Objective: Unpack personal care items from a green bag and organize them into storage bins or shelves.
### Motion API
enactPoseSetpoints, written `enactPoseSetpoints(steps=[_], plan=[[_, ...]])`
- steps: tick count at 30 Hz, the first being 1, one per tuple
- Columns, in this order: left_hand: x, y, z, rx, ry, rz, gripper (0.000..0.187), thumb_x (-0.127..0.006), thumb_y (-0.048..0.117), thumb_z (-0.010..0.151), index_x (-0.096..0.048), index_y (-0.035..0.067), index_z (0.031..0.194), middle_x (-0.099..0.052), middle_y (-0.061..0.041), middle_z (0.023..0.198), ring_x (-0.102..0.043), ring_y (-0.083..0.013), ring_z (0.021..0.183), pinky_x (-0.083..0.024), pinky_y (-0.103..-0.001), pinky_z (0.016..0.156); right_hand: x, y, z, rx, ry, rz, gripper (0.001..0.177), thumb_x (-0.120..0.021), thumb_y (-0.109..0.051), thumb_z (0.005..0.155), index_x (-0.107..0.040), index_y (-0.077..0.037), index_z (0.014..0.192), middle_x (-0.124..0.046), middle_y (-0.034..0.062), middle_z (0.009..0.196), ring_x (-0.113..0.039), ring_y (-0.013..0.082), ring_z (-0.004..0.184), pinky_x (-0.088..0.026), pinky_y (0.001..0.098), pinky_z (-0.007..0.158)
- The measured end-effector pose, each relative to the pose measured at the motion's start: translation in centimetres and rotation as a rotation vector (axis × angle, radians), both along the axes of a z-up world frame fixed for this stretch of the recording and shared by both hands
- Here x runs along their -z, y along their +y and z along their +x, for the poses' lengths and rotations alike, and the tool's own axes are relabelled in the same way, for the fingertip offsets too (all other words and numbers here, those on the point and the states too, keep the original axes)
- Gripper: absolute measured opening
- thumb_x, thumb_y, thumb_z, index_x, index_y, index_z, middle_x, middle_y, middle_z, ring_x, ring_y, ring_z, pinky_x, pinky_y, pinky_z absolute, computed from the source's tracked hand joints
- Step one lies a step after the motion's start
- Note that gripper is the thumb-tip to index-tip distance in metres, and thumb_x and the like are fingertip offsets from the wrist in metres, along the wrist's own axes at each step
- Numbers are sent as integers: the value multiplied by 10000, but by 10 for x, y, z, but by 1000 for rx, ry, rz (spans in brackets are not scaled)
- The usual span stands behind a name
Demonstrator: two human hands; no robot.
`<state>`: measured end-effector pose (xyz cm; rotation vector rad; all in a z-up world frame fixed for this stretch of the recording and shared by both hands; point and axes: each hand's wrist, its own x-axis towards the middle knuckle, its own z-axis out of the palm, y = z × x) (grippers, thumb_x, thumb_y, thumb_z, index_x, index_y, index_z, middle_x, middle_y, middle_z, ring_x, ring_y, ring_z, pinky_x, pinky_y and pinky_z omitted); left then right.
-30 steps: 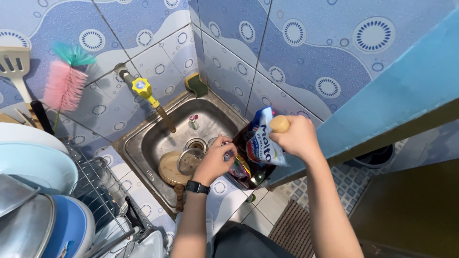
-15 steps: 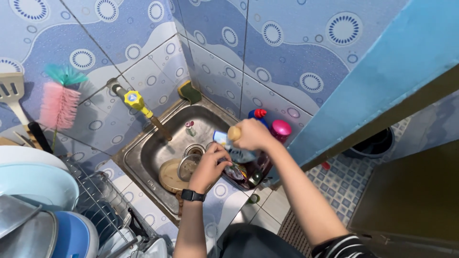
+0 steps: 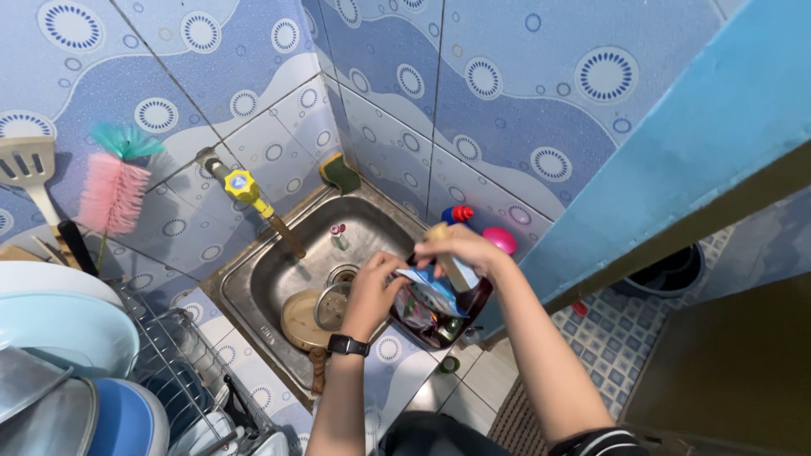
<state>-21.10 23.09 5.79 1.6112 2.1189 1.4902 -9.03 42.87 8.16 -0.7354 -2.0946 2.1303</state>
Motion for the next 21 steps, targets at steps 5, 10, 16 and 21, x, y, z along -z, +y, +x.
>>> enactPoseSetpoints(steps=[5,10,16,21], plan=[[36,7,-25,224,-46,109,174,-709,-58,806,-682,15,962,-666,-129,1059,-651,-339,1221,-490,-380,1029,6,-4,-28,316,-475,1013,378,-849,-264,725,-755,-97,1051,-724,203,991,-703,386,919,-573,487,800],[31,8,-26,201,-89,118,136,-690,-59,826,-694,18,939,-690,-124,1050,-655,-318,1238,-507,-372,973,77,15,-66,380,-458,1207,279,-738,-152,758,-758,-25,1006,-732,221,1035,-732,397,950,-602,488,817],[19,5,-28,175,-97,51,139,-710,-11,847,-712,17,983,-694,-111,1074,-688,-286,1083,-529,-356,914,89,25,-70,312,-515,1166,250,-723,-103,740,-780,-32,973,-736,230,1041,-722,403,991,-597,489,857],[15,8,-32,188,-110,9,137,-703,3,863,-723,12,998,-704,-96,1064,-699,-261,1001,-538,-344,876,50,27,-52,274,-505,1172,262,-710,-112,735,-774,0,962,-724,261,1028,-710,430,988,-585,498,869]])
